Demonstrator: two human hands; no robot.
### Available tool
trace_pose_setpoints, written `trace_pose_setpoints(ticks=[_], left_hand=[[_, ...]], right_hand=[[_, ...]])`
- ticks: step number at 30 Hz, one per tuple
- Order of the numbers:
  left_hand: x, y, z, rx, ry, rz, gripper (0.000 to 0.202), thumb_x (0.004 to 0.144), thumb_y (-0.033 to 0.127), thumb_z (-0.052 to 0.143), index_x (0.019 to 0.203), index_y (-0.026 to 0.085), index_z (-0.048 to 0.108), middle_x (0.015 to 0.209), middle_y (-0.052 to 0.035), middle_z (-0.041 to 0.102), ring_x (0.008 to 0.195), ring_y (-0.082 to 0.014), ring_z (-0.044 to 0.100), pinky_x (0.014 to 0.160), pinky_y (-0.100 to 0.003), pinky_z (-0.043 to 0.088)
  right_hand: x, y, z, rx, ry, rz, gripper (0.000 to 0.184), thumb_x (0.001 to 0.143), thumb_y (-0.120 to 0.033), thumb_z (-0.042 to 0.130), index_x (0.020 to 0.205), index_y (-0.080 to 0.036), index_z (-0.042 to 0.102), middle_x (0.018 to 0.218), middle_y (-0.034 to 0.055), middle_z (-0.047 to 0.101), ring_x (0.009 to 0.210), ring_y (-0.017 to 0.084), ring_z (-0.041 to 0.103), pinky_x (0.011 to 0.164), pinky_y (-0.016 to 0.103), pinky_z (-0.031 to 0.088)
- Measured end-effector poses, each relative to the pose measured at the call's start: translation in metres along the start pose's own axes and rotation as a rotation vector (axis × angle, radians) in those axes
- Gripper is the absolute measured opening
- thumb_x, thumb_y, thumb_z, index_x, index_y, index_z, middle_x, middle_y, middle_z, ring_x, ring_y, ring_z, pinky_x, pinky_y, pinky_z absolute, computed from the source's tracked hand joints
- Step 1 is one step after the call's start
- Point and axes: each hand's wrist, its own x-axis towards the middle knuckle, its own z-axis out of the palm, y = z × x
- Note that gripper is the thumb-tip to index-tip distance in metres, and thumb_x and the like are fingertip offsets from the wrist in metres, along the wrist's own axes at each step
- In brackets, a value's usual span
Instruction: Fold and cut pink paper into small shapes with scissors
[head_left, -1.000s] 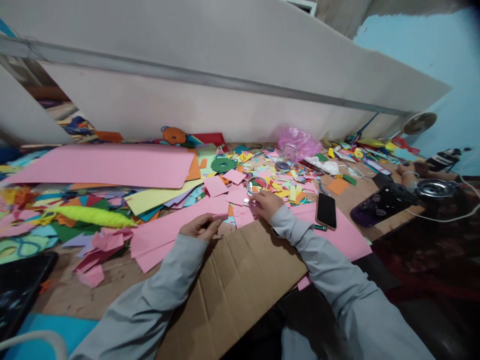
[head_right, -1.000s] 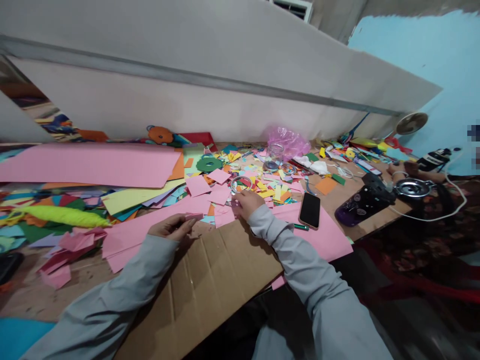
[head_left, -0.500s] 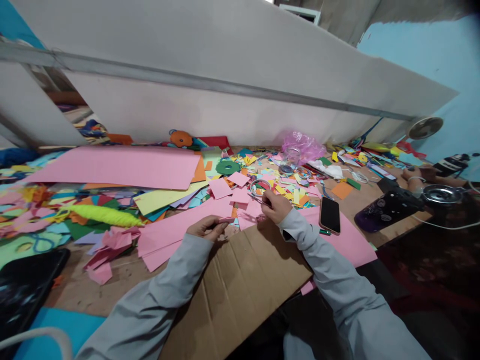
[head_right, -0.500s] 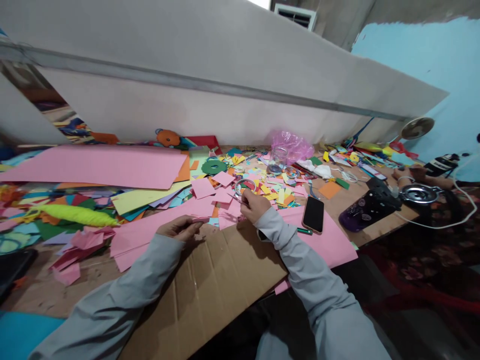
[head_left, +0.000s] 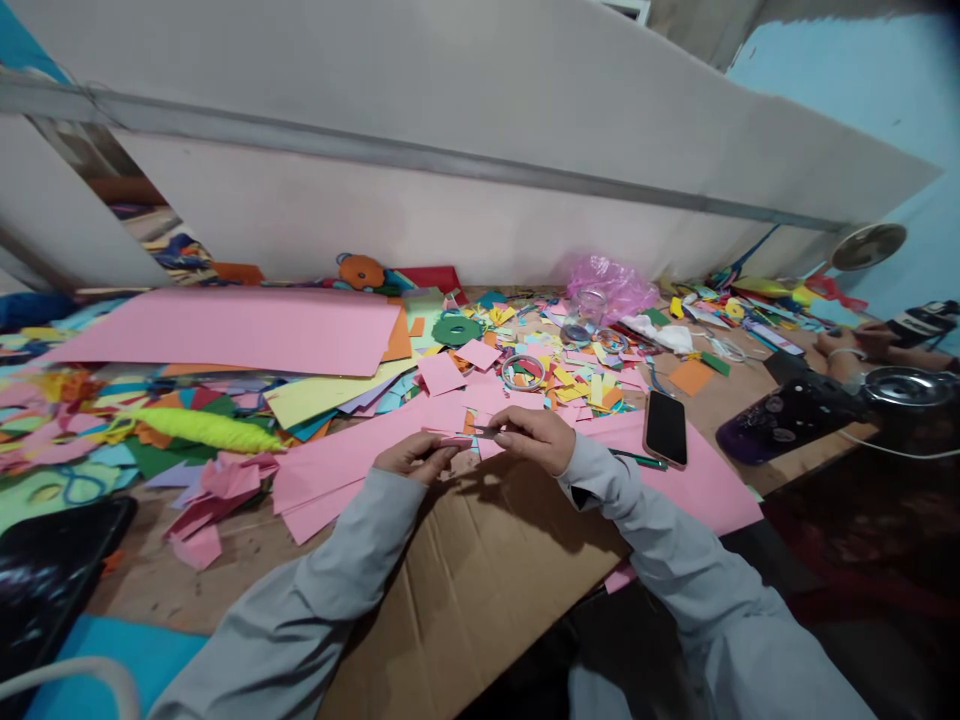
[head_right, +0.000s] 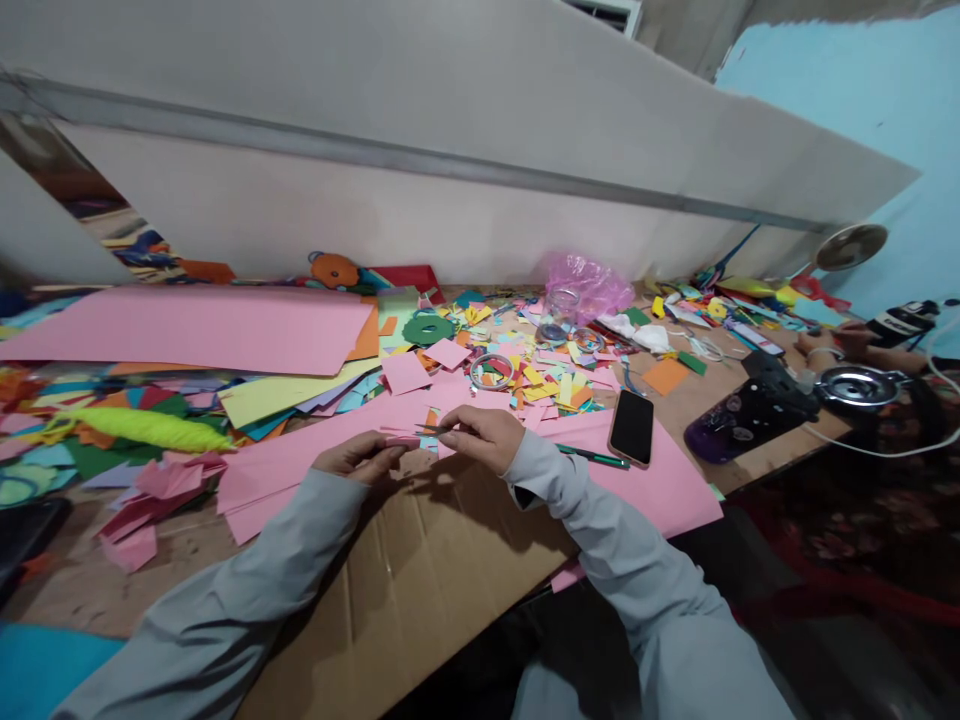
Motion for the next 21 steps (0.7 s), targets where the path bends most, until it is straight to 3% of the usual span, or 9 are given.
trace_pose_setpoints(ticks=[7,16,21], left_hand=[[-0.005,0.006,0.004,-0.038,0.047,-0.042,0.020,0.072,0.034,0.069,0.080,0.019,0.078,0.074,-0.0036,0.071,0.057,-0.0115,0.056,0.056,-0.022,0.046],[0.002,-0.002,-0.005,0.050,-0.045,-0.012,0.023,0.072,0.037,0.069,0.084,0.019,0.079,0.076,-0.0054,0.072,0.060,-0.0144,0.059,0.056,-0.023,0.049],[0.002,-0.004,-0.005,0.059,-0.031,-0.013,0.023,0.071,0.036,0.069,0.084,0.019,0.078,0.071,-0.0038,0.071,0.059,-0.0144,0.060,0.055,-0.023,0.049]], right_hand=[[0.000,-0.002,-0.002,-0.044,0.044,-0.041,0.032,0.091,-0.042,0.050,0.092,-0.014,0.067,0.074,0.0022,0.063,0.065,0.011,0.053,0.063,0.022,0.039],[0.000,-0.002,-0.001,-0.113,0.039,-0.048,0.028,0.091,-0.038,0.053,0.093,-0.014,0.069,0.075,0.0032,0.067,0.065,0.011,0.056,0.063,0.021,0.040],[-0.001,0.000,0.000,-0.110,0.030,-0.072,0.028,0.090,-0.038,0.054,0.094,-0.014,0.069,0.076,0.0034,0.068,0.064,0.011,0.057,0.063,0.020,0.040]])
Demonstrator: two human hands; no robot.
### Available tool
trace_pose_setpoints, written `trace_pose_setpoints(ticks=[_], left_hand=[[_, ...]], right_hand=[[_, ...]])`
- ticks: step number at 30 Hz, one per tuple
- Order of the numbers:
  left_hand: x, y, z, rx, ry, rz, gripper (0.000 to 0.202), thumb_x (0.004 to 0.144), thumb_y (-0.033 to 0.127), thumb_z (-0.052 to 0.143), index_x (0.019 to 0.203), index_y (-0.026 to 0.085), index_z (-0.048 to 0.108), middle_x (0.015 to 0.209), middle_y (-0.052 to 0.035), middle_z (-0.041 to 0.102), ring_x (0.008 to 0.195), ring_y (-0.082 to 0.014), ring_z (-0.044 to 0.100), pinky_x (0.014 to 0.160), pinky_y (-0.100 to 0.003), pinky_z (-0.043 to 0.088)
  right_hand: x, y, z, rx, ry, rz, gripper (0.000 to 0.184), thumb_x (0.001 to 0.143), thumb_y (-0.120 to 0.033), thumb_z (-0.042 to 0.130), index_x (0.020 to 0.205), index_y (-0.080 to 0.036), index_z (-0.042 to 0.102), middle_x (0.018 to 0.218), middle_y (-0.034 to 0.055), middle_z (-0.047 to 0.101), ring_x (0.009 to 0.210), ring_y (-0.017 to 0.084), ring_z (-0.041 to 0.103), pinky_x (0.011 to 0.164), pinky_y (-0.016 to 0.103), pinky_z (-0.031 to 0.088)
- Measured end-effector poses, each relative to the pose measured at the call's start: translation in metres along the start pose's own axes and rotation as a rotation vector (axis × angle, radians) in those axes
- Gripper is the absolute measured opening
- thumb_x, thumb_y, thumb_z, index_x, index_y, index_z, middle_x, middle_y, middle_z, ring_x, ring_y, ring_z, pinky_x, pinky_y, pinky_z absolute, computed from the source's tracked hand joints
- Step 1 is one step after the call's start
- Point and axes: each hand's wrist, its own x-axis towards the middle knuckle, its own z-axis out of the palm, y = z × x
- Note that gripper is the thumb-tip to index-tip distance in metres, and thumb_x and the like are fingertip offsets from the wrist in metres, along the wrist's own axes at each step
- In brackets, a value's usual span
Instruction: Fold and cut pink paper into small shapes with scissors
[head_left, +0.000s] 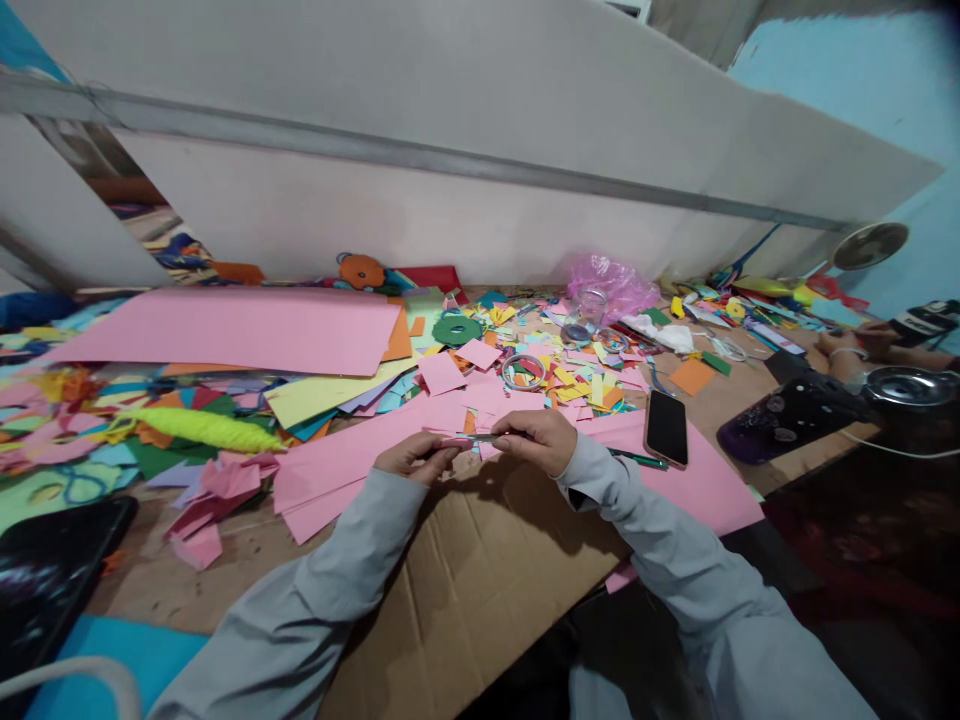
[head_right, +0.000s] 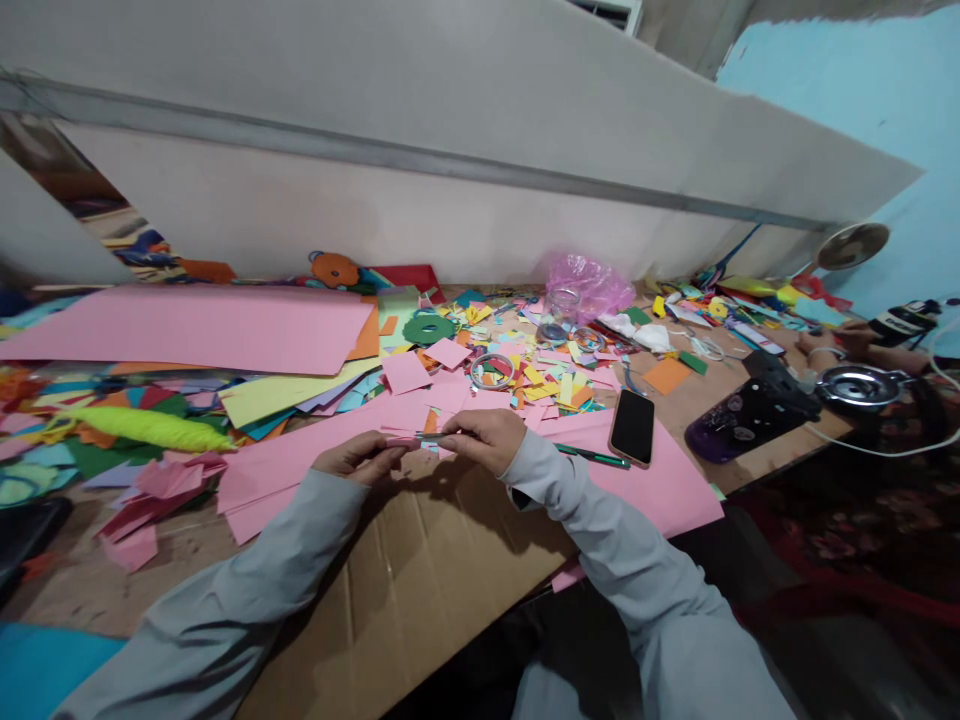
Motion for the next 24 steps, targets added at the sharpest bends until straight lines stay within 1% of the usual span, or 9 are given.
trace_pose_setpoints(ticks=[7,13,17,21,24], left_hand=[[-0.0003,-0.0003,0.0005,0.011,-0.013,0.007,0.022,0.073,0.034,0.068,0.084,0.018,0.078,0.063,-0.0013,0.068,0.056,-0.0129,0.058,0.055,-0.022,0.047],[-0.0006,-0.0004,0.0005,-0.016,-0.002,0.004,0.020,0.072,0.034,0.069,0.082,0.019,0.078,0.064,-0.0015,0.068,0.055,-0.0124,0.058,0.053,-0.022,0.047],[-0.0008,-0.0008,0.0009,0.006,-0.007,0.019,0.020,0.071,0.034,0.070,0.082,0.019,0.078,0.065,-0.0028,0.069,0.057,-0.0137,0.059,0.054,-0.022,0.048],[-0.0006,-0.0028,0.0016,0.005,0.011,0.035,0.020,0.072,0.034,0.069,0.083,0.020,0.078,0.061,-0.0011,0.067,0.054,-0.0126,0.057,0.053,-0.022,0.047],[-0.0003,-0.0037,0.0013,-0.001,0.006,0.043,0.020,0.072,0.034,0.069,0.083,0.020,0.078,0.061,-0.0015,0.067,0.055,-0.0130,0.057,0.053,-0.022,0.047]], right_hand=[[0.0002,0.0006,0.0010,-0.024,0.001,-0.008,0.028,0.090,-0.038,0.054,0.093,-0.015,0.070,0.077,0.0036,0.069,0.066,0.011,0.057,0.063,0.020,0.040],[-0.0001,-0.0014,0.0010,-0.024,0.002,-0.005,0.026,0.090,-0.036,0.055,0.093,-0.015,0.070,0.077,0.0033,0.069,0.066,0.011,0.058,0.063,0.020,0.040],[-0.0003,-0.0022,0.0009,-0.050,0.001,-0.014,0.024,0.090,-0.034,0.054,0.094,-0.015,0.069,0.080,0.0041,0.070,0.068,0.011,0.059,0.065,0.021,0.041],[-0.0002,-0.0015,0.0015,-0.076,0.002,-0.013,0.025,0.091,-0.036,0.053,0.094,-0.016,0.069,0.081,0.0041,0.070,0.068,0.011,0.059,0.065,0.021,0.041],[-0.0004,-0.0014,0.0017,-0.070,0.017,-0.019,0.027,0.091,-0.037,0.054,0.093,-0.016,0.070,0.079,0.0037,0.070,0.067,0.011,0.058,0.064,0.020,0.040]])
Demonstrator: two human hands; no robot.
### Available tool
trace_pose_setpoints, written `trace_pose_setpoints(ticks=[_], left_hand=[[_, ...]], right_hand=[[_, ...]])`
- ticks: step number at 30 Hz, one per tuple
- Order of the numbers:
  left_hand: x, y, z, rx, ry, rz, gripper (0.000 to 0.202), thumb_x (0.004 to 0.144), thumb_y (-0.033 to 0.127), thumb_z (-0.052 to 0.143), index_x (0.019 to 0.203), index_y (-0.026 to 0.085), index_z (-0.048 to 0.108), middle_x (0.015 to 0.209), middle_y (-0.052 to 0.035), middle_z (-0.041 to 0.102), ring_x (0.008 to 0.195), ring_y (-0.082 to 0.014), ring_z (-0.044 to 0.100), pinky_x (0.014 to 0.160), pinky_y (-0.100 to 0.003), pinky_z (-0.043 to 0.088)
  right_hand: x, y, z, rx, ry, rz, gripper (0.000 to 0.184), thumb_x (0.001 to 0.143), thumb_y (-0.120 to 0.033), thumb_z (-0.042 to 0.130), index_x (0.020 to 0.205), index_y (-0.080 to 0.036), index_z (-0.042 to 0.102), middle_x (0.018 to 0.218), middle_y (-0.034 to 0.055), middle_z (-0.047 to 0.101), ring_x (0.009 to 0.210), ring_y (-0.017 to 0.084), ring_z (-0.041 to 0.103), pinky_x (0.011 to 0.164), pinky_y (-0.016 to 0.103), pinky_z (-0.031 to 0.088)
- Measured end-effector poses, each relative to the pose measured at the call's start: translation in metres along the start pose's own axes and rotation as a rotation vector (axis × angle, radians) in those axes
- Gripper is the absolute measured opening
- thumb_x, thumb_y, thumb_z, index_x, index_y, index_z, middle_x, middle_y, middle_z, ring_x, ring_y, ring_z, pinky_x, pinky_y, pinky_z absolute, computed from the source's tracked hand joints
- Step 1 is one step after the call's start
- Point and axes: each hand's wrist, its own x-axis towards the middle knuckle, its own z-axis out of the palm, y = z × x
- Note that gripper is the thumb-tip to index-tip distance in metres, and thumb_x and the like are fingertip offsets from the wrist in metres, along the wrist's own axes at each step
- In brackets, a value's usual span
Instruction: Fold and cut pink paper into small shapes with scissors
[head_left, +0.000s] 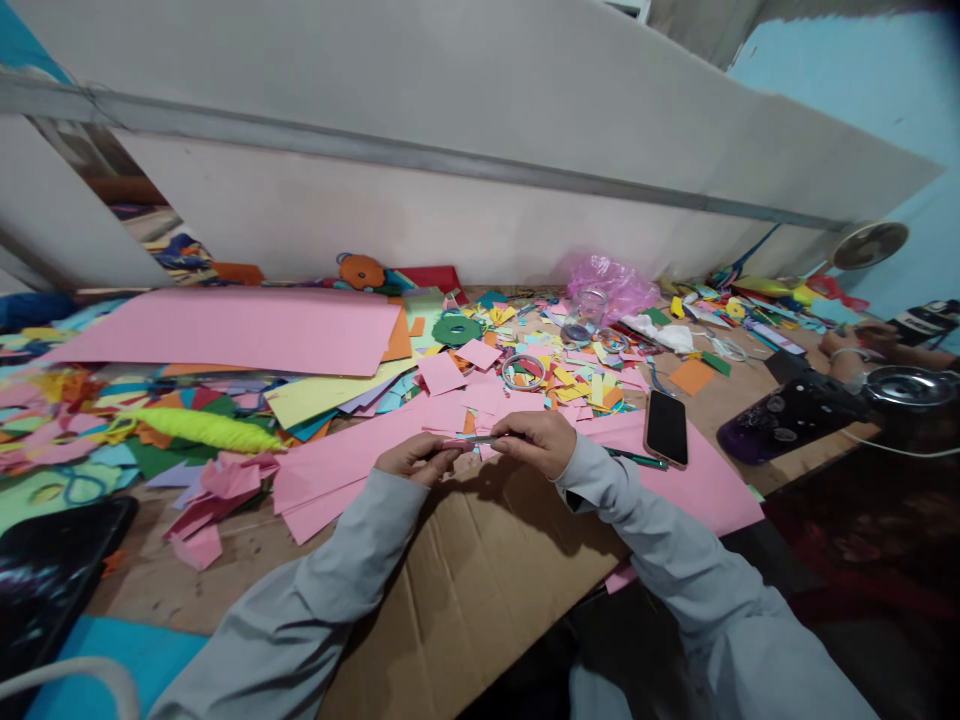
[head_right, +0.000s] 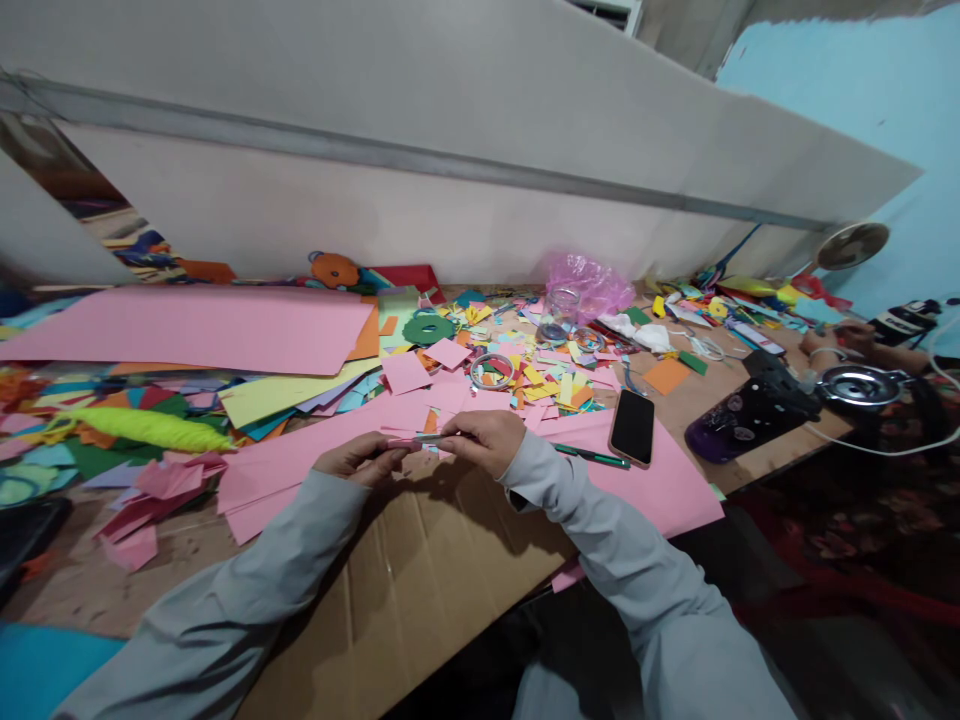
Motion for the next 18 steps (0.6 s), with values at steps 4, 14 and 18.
trace_pose_setpoints(ticks=[4,14,18], left_hand=[[-0.0004,0.0023,-0.0005,-0.006,-0.012,-0.015,0.019,0.072,0.033,0.070,0.083,0.020,0.079,0.065,-0.0022,0.069,0.056,-0.0130,0.058,0.054,-0.022,0.047],[-0.0011,0.0050,0.0016,-0.023,-0.029,-0.035,0.018,0.071,0.034,0.071,0.080,0.021,0.079,0.065,-0.0022,0.069,0.057,-0.0133,0.058,0.055,-0.023,0.047],[-0.0012,0.0032,0.0003,-0.040,-0.040,-0.044,0.018,0.070,0.033,0.071,0.080,0.021,0.079,0.066,-0.0023,0.069,0.057,-0.0128,0.058,0.055,-0.022,0.047]], right_hand=[[-0.0002,-0.0004,0.0000,0.006,0.005,-0.004,0.028,0.091,-0.038,0.053,0.092,-0.015,0.070,0.076,0.0034,0.069,0.064,0.011,0.056,0.062,0.020,0.039],[0.0003,0.0006,0.0023,0.033,-0.015,-0.003,0.033,0.092,-0.042,0.051,0.093,-0.015,0.070,0.075,0.0033,0.068,0.063,0.011,0.056,0.062,0.021,0.039],[-0.0002,-0.0010,0.0020,0.085,-0.020,0.008,0.033,0.091,-0.041,0.052,0.094,-0.014,0.070,0.075,0.0034,0.068,0.064,0.010,0.055,0.062,0.020,0.040]])
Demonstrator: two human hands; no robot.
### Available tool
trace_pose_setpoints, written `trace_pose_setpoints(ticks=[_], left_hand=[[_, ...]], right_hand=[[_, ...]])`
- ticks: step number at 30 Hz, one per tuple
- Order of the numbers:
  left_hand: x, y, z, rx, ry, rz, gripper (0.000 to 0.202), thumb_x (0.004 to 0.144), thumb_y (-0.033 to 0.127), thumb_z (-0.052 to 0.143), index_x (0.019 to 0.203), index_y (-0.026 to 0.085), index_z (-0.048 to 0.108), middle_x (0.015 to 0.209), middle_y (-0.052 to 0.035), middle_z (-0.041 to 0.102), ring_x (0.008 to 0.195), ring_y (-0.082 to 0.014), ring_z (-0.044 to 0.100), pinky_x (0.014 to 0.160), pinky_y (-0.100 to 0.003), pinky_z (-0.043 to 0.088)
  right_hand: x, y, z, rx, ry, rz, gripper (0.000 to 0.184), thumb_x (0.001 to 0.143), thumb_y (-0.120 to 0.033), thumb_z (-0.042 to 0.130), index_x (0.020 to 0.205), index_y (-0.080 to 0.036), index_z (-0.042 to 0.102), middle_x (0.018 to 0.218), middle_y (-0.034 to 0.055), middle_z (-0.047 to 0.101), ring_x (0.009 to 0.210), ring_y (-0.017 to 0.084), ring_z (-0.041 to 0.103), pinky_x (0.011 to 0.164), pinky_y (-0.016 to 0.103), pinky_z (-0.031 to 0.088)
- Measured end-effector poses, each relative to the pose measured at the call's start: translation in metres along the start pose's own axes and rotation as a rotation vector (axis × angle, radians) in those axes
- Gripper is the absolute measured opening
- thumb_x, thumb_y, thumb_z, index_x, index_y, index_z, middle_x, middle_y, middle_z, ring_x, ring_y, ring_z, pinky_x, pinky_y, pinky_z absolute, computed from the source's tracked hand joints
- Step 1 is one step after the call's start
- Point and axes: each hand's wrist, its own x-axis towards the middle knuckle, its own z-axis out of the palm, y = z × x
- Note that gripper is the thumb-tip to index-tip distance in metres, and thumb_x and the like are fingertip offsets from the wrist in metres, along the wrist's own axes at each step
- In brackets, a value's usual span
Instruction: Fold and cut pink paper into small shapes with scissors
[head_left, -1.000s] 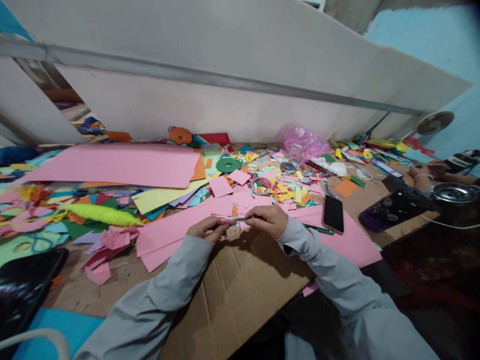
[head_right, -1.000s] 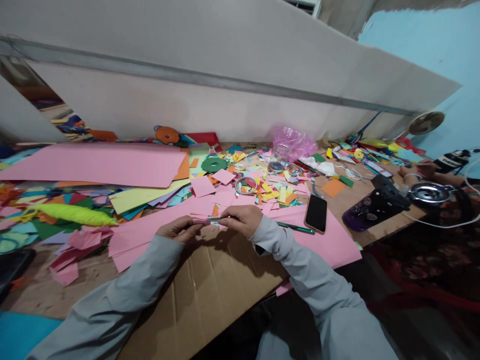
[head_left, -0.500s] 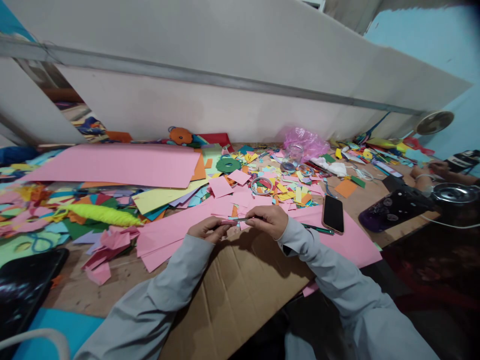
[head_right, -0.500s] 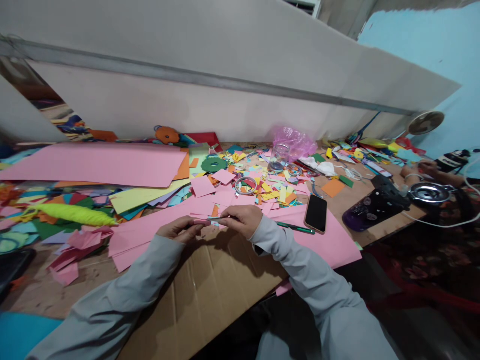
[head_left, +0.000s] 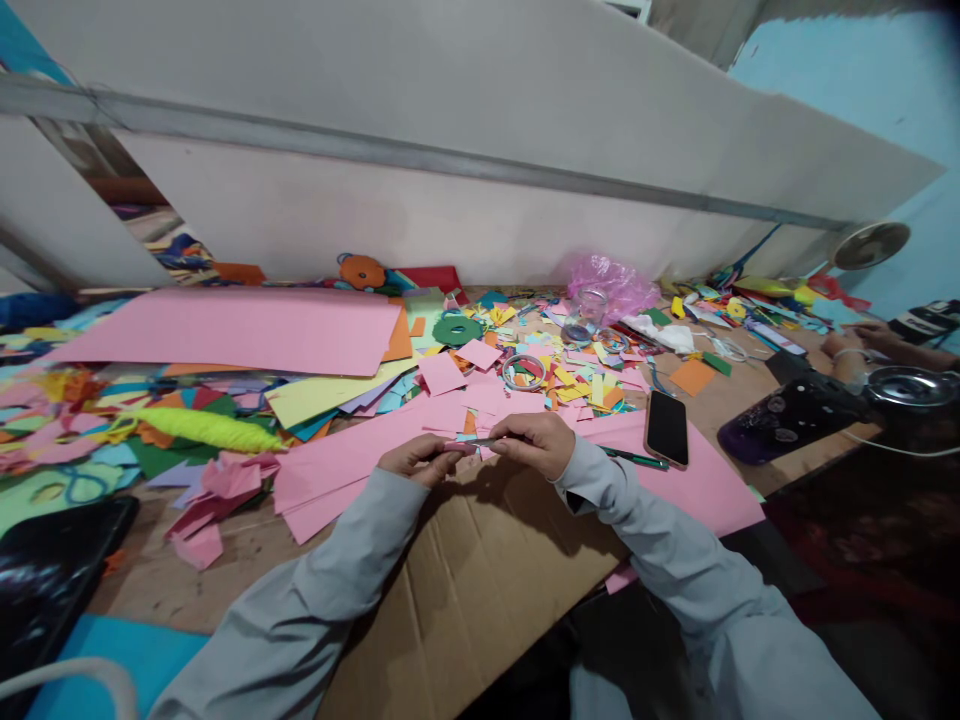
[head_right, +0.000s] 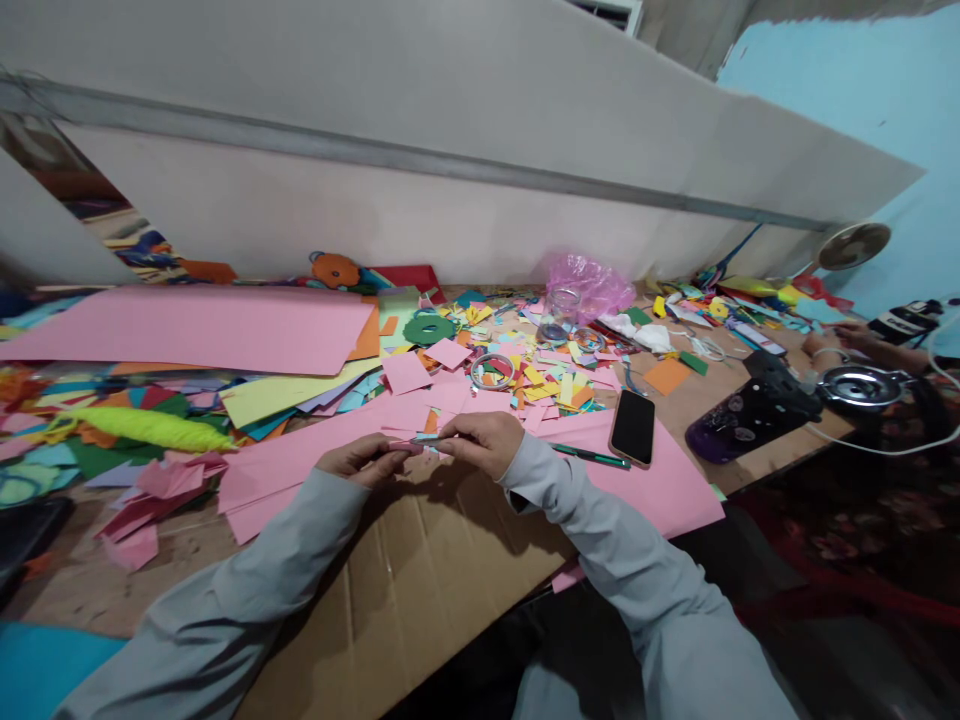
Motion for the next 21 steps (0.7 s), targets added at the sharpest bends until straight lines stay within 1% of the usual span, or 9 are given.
trace_pose_setpoints(ticks=[4,9,14,18,21], left_hand=[[0.0004,0.0005,-0.0012,-0.001,-0.009,-0.002,0.018,0.071,0.034,0.070,0.081,0.021,0.079,0.067,-0.0028,0.070,0.057,-0.0131,0.058,0.055,-0.022,0.047],[0.0000,0.0003,-0.0020,0.023,-0.029,0.045,0.017,0.073,0.032,0.070,0.081,0.021,0.079,0.066,-0.0025,0.069,0.060,-0.0133,0.058,0.057,-0.022,0.047],[-0.0007,-0.0017,-0.0024,0.006,-0.035,0.010,0.020,0.073,0.033,0.070,0.084,0.019,0.078,0.065,-0.0028,0.069,0.060,-0.0135,0.058,0.056,-0.022,0.047],[0.0000,-0.0012,-0.0022,0.022,-0.048,0.005,0.021,0.074,0.034,0.069,0.084,0.018,0.078,0.069,-0.0033,0.070,0.062,-0.0139,0.059,0.059,-0.023,0.048],[-0.0013,0.0000,-0.0003,-0.003,-0.061,-0.002,0.019,0.073,0.031,0.069,0.082,0.017,0.078,0.067,-0.0023,0.070,0.061,-0.0131,0.058,0.059,-0.023,0.047]], right_hand=[[0.0000,0.0001,0.0004,0.042,0.003,0.001,0.033,0.091,-0.041,0.052,0.093,-0.013,0.070,0.073,0.0031,0.067,0.062,0.010,0.055,0.060,0.020,0.039],[0.0006,0.0001,0.0005,0.051,0.000,-0.002,0.030,0.089,-0.039,0.054,0.094,-0.014,0.070,0.075,0.0037,0.068,0.065,0.011,0.056,0.063,0.020,0.041],[0.0005,0.0021,0.0024,0.021,0.013,-0.008,0.029,0.090,-0.038,0.054,0.093,-0.014,0.071,0.075,0.0034,0.069,0.064,0.010,0.057,0.062,0.020,0.040],[-0.0001,0.0041,0.0046,0.013,0.028,-0.010,0.031,0.090,-0.040,0.054,0.093,-0.014,0.071,0.076,0.0033,0.069,0.065,0.010,0.057,0.063,0.020,0.040],[-0.0005,0.0046,0.0060,0.007,0.030,-0.018,0.033,0.090,-0.043,0.053,0.094,-0.015,0.071,0.078,0.0041,0.069,0.067,0.011,0.058,0.065,0.021,0.041]])
